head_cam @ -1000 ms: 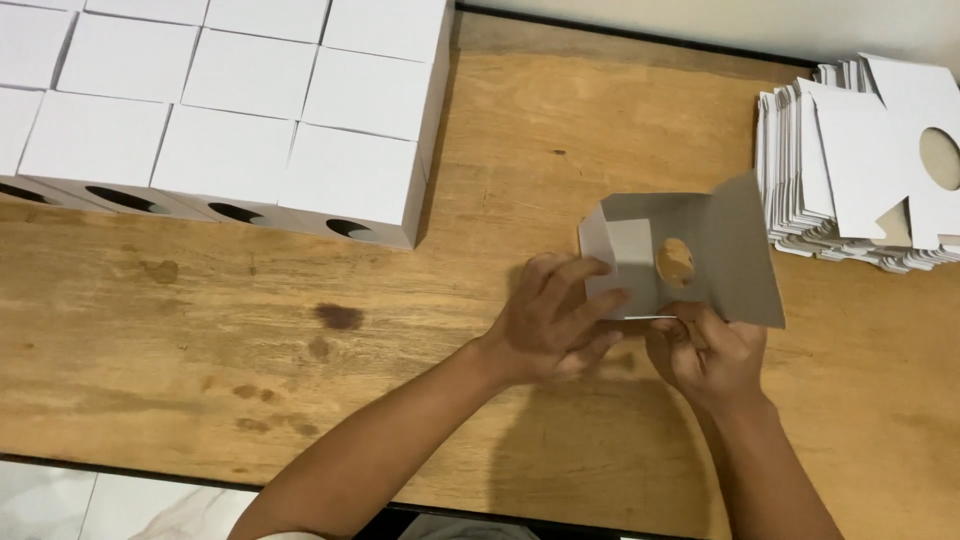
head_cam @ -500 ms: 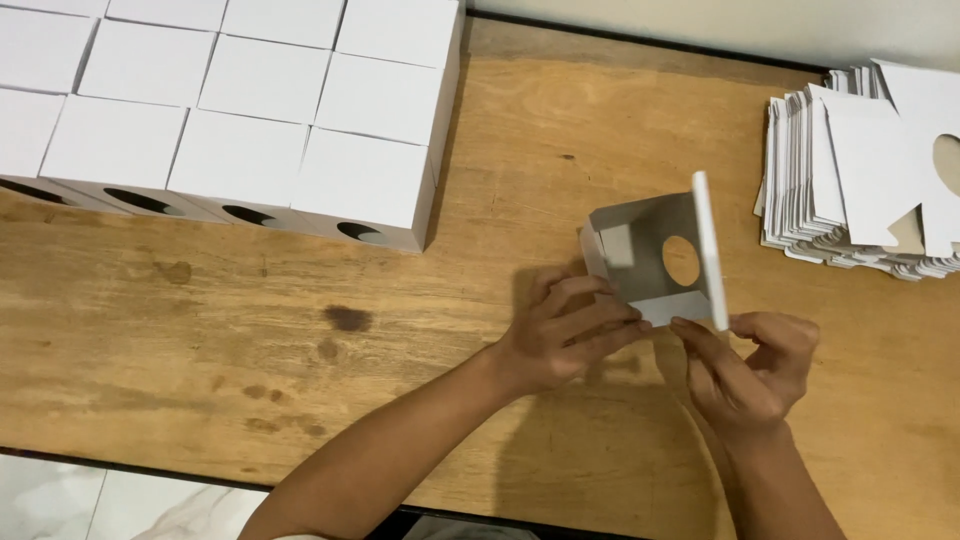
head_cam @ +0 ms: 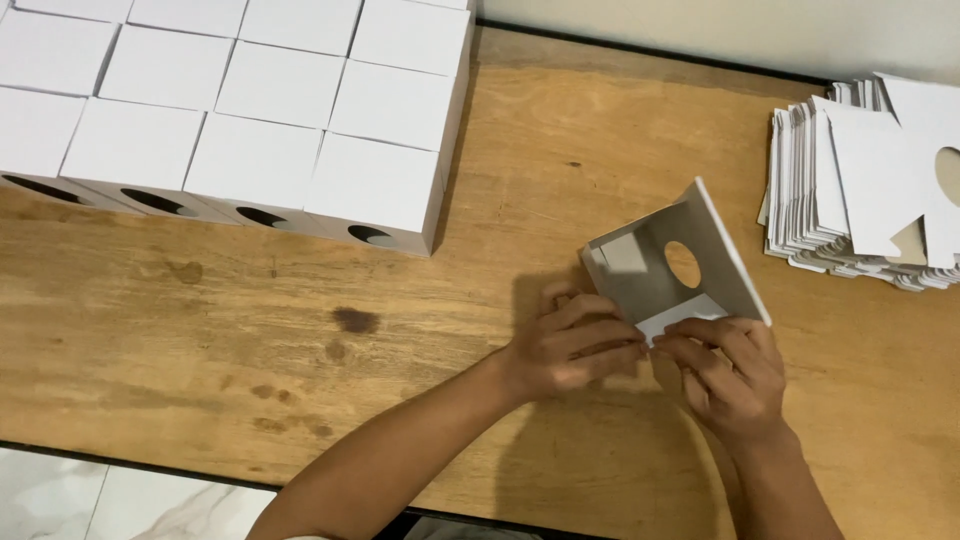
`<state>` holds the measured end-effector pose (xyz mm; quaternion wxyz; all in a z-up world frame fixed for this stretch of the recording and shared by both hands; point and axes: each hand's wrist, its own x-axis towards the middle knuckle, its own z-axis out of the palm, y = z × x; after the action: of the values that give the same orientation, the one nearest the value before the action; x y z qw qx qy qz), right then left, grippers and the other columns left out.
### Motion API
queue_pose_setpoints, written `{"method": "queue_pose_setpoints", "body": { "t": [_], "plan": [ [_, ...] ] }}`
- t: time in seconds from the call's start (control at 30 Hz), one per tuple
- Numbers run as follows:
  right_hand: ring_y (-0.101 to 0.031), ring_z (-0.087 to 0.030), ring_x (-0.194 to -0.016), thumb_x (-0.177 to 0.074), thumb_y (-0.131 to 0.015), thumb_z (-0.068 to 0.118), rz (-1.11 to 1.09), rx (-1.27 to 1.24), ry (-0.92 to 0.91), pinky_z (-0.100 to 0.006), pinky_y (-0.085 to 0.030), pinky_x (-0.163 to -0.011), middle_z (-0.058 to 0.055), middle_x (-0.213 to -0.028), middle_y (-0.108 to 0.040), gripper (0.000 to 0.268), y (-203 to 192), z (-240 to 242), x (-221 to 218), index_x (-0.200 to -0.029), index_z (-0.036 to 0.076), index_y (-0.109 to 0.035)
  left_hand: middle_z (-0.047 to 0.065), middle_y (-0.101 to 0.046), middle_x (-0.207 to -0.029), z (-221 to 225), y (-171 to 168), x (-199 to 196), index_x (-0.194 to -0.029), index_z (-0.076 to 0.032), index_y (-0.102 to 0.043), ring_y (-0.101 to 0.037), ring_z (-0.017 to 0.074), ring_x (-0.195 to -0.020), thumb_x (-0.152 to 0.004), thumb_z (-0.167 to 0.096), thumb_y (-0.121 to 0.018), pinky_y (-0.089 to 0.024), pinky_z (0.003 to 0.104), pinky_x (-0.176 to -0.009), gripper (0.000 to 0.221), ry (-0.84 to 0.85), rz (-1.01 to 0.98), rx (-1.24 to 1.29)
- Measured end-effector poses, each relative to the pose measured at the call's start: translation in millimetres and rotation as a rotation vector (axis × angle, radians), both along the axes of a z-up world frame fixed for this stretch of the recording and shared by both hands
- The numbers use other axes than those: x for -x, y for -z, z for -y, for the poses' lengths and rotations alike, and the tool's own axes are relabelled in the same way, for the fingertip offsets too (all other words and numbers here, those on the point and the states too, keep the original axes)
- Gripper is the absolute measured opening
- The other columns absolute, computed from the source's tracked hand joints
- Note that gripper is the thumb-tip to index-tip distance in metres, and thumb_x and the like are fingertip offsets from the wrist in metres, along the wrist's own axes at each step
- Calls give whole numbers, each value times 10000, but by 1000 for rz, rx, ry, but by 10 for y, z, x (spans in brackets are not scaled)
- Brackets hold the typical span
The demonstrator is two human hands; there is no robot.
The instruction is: Assembling a white cardboard box from a flat template by folding along pre-scored lines and tucking in the flaps.
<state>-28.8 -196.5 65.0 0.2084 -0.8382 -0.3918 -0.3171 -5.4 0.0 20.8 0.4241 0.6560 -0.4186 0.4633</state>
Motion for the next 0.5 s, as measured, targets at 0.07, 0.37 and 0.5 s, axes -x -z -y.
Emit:
{"method": "queue_pose_setpoints", "body": {
  "t": [0.07,0.37,0.5],
  "plan": [
    [-563,-184,-715,-838,-600,-150,14,-3,14,-317,-373,-670,-96,-864,-656,198,8,-18,-4,-816,41,-649,23,-700,-949,-4,-23,4,-938,-108,-671,-617,234,-858,-854,-18,-767,-337,351,-783,156,-6,-4,-8],
    [-481,-240,-666,-851,-608,-166,4,-72,105,-319,-402,-625,-101,-877,-645,244,83,101,-27,-838,58,-704,12,-670,-922,53,-59,37,-910,-123,-682,-576,203,-866,-915,-114,-664,-289,343,-807,21,-58,-36,18],
    [-533,-255,-770,-911,-582,-177,-66,13,82,-319,-433,-648,-163,-991,-637,225,-59,215,-54,-927,16,-698,6,-689,-1026,31,-36,59,-1047,-114,-658,-592,206,-925,-912,-58,-740,-325,330,-818,168,-105,-31,-110]
  ]
}}
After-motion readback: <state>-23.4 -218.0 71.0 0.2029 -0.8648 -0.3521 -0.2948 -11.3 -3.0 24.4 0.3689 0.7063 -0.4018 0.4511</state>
